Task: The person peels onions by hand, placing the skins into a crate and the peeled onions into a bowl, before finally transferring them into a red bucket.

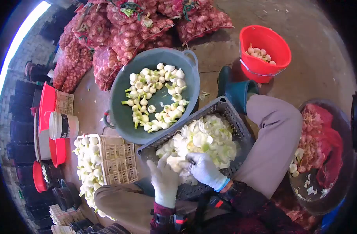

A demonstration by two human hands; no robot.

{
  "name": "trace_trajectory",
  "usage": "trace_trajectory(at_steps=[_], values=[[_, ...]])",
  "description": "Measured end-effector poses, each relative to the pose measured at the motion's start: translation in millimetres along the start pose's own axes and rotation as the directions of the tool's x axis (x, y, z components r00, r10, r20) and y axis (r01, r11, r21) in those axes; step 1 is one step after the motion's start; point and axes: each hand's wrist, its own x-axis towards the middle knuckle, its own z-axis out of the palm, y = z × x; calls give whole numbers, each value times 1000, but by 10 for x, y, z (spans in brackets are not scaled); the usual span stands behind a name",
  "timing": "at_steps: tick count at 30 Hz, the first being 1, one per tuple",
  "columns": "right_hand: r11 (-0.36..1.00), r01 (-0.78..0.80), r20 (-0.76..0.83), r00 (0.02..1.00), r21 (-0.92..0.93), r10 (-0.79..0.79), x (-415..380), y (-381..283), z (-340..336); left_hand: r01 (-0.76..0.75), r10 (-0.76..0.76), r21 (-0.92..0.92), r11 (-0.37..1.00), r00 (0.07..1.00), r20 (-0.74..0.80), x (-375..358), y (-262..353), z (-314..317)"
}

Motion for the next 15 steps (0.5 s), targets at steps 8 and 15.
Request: trace_trajectory(at_steps=[8, 15], values=[[656, -538, 201, 831, 530, 519, 108, 23, -34, -256, 175, 681, 687, 967, 187, -8, -133, -286], [917, -219, 9, 973, 333, 229, 185, 318, -370, -52, 7, 163, 985, 964, 265, -144, 82, -160]])
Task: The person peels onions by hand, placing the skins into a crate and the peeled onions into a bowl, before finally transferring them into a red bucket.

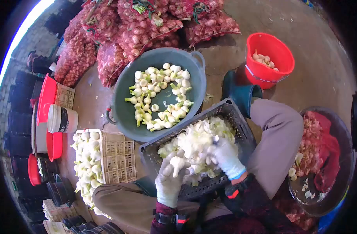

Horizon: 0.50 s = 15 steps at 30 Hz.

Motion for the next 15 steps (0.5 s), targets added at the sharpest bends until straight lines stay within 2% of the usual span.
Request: trace_trajectory(at_steps=[1, 2, 3, 5, 6, 7, 8, 9, 10, 11, 12, 13, 14, 15], values=[[842, 260, 158, 965, -472, -210, 4, 18, -25, 0, -3, -86, 996, 999, -43, -9, 2, 27], [536, 42, 44, 999, -843, -10, -121, -231, 35, -70, 69, -65, 995, 998, -11, 41, -54, -44], [539, 43, 40, 999, -841, -17, -136, -264, 79, -70, 70, -60, 996, 998, -3, 39, -55, -69], [725, 44, -66, 990, -687, -123, -167, -283, 108, -131, 151, 197, 972, 985, -88, 69, -73, -129], [869, 75, -44, 993, -489, -110, -146, -189, 138, -70, 71, 11, 997, 990, -122, 118, -98, -190], [936, 142, -21, 987, -322, -157, -147, -83, 166, -250, 344, 424, 870, 925, -162, 155, -242, 9], [966, 144, -94, 982, -213, -167, -153, -9, 219, -102, 122, 158, 982, 986, -117, 299, -256, -211], [999, 48, -165, 985, -20, -50, -95, 118, 240, 98, -100, -89, 991, 995, -23, 538, -246, -398], [994, -22, -244, 969, 107, 48, -99, -8, 209, 94, -94, -5, 996, 992, -86, 668, -218, -10], [933, -236, -232, 925, 270, 302, -67, -188, 134, 79, -66, 79, 994, 985, -157, 765, -168, 367], [967, -124, -308, 932, 221, 190, -12, -42, 83, -15, -4, 308, 951, 998, 62, 1042, -171, 419], [986, -20, -366, 927, 164, 79, 30, 136, 73, -206, 88, 437, 875, 957, 275, 1177, -145, 870], [970, -74, -351, 923, 234, 155, 32, 61, 89, 95, -107, 92, 991, 985, 138, 1453, -147, 1250], [942, -137, -325, 915, 306, 238, 4, 6, 127, 98, -111, 52, 994, 899, 424, 1723, -226, 1487]])
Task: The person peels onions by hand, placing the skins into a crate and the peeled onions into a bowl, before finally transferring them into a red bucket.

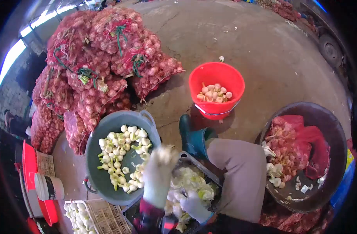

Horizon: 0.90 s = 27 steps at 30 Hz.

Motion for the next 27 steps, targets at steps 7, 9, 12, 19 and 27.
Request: trace_trajectory(at_steps=[7, 9, 12, 19, 27], values=[[965, -250, 56, 968, 75, 246, -120, -376, -29, 50, -56, 476, 878, 998, -1, 638, 88, 2], [985, -6, 3, 1000, -175, 7, -67, 76, -115, 178, 1, 709, 682, 970, -245, 638, 319, -612], [944, -114, 42, 990, -311, 133, -85, -476, 69, 201, 285, 910, 362, 906, -313, 819, 734, -2022], [942, -270, 16, 962, 197, 272, 231, 135, 138, 208, 335, 794, -571, 942, -5, 1402, 1311, -3818], [952, -119, 18, 991, -283, 129, 188, -79, 329, 212, 426, 909, 358, 830, -361, 1128, 1320, -3526]])
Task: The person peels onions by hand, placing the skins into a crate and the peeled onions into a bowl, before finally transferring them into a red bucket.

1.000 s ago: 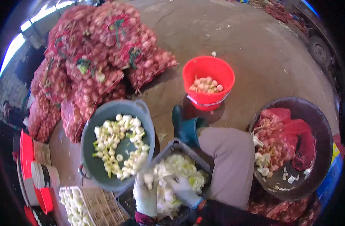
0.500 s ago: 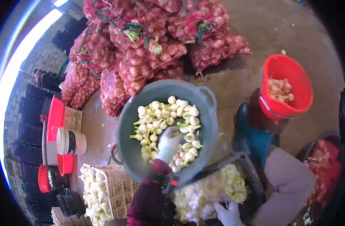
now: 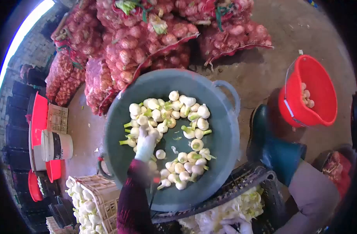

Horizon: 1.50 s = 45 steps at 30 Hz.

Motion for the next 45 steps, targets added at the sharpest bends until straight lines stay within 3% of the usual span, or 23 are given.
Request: trace_trajectory(at_steps=[1, 2, 5, 7, 8, 11, 12, 15, 17, 20, 23, 24, 25, 27, 28, 32, 35, 36, 37, 40, 42, 43, 45], values=[[1000, 14, -2, 1000, 9, -14, -36, -28, -11, 238, -201, -261, 935, 966, 162, -227, 280, -106], [998, 43, 69, 997, -37, -41, -67, -95, -41, 228, -188, -377, 898, 972, 138, -560, 580, -102], [991, 111, 167, 981, -78, -97, -157, 39, -85, 275, -226, -301, 913, 956, 190, -1343, 1302, -229], [990, -48, 181, 983, 132, 24, -223, 183, -52, 336, -294, -403, 851, 942, 165, -1870, 1537, -216], [995, 51, 200, 977, 92, -68, -231, 283, -60, 270, -225, -351, 897, 960, 164, -2132, 1520, -237], [983, 78, 262, 957, 166, -121, -408, 131, -110, 356, -215, -620, 699, 932, 293, -2969, 1659, -197], [985, 113, 276, 950, 134, -147, -441, 97, -140, 415, -332, -641, 645, 908, 254, -3200, 1761, -155], [960, 240, 301, 914, 142, -273, -456, 124, -142, 499, -487, -757, 423, 829, 275, -3742, 1780, -106], [928, 362, 311, 875, 87, -371, -469, 98, -135, 482, -457, -759, 437, 846, 275, -3885, 1689, -36], [695, 717, 299, 678, -64, -672, -506, 120, -109, 523, -479, -751, 403, 820, 313, -3984, 1537, 45], [827, 549, 428, 781, -120, -455, -543, 139, -128, 499, -475, -705, 504, 842, 256, -4090, 1593, 147], [829, 543, 339, 811, -133, -477, -580, 107, -130, 516, -411, -639, 571, 853, 322, -4109, 1590, 164], [824, 553, 336, 805, -127, -489, -551, 128, -121, 228, -115, -551, 803, 966, 231, -4236, 1452, 221], [959, 260, 292, 914, 114, -283, -482, 243, -120, 108, -82, -143, 984, 981, 178, -4315, 1510, 269], [934, 351, 295, 901, -62, -319, -477, 246, -138, 187, -148, -272, 944, 976, 157, -4355, 1563, 307], [838, 545, 272, 808, -8, -523, -452, 247, -126, 152, -146, -212, 965, 988, 42, -4285, 1484, 340], [954, 293, 502, 816, 69, -287, -531, 156, -151, 393, -412, -429, 813, 910, 53, -4226, 1441, 335], [871, 489, 477, 775, -39, -414, -549, 170, -123, 309, -353, -502, 808, 936, 9, -4189, 1248, 338], [881, 470, 476, 787, -49, -393, -561, 183, -95, 224, -298, -569, 792, 954, -39, -4184, 1212, 319], [665, 651, 454, 749, -366, -483, -558, 211, 12, 421, -452, -639, 643, 883, 126, -4150, 1140, 250], [697, 623, 422, 772, -355, -475, -466, 299, 35, 421, -464, -591, 688, 882, 88, -4138, 1103, 294], [721, 607, 394, 785, -333, -479, -439, 310, 37, 421, -494, -753, 506, 857, 147, -4108, 1126, 236], [865, 442, 361, 867, -237, -344, -436, 254, 68, 256, -387, -746, 615, 922, -2, -4183, 1388, 301]])
